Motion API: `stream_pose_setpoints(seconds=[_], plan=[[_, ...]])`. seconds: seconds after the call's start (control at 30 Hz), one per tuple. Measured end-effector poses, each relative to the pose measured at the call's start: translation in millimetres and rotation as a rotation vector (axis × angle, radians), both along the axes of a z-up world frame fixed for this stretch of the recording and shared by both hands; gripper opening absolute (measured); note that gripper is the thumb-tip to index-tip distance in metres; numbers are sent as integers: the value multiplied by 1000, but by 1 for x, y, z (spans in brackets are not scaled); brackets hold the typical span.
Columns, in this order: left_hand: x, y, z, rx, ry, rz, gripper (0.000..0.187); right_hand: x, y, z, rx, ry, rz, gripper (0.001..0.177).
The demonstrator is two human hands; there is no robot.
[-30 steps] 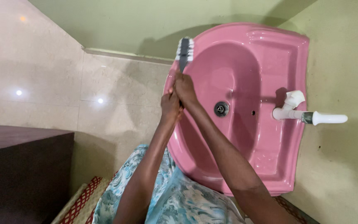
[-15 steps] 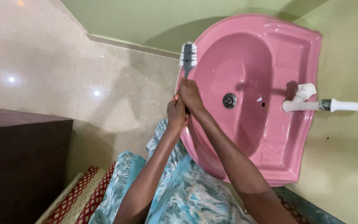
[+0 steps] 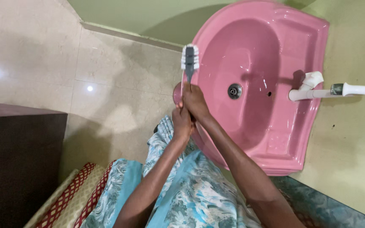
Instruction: The person cleans a pink corner sink by hand using a brush, scrubbing the basin and around the faucet.
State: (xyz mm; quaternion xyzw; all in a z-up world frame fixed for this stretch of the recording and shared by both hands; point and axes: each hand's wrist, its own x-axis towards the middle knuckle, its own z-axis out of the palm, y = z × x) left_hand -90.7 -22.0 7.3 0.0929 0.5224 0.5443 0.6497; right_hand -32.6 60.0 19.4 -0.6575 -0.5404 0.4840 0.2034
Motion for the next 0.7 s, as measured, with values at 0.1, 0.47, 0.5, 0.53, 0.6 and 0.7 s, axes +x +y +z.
stream_pose_setpoints(seconds=[0.1,0.47,0.5,0.53,0.6,0.7], plan=[[19,-41,16,-178,96,-15,49,12,-41,13,-95,11,-9,55],[10,-17,-12,-5,-22,89,24,-3,-14,-3,-40,53,-15,57],[13,-42,-9,-114,59,13,31,1,-37,0,-51,43,18,56],[22,-61,-6,-117,57,13,31,8,-55,4,-54,42,17,56],[40,-86,-6,-39,-29,138,23,19,-80,10,-118,-83,53,51],[48,-69,-24,120,70,188,29,21,-60,7,15,-80,111,52]])
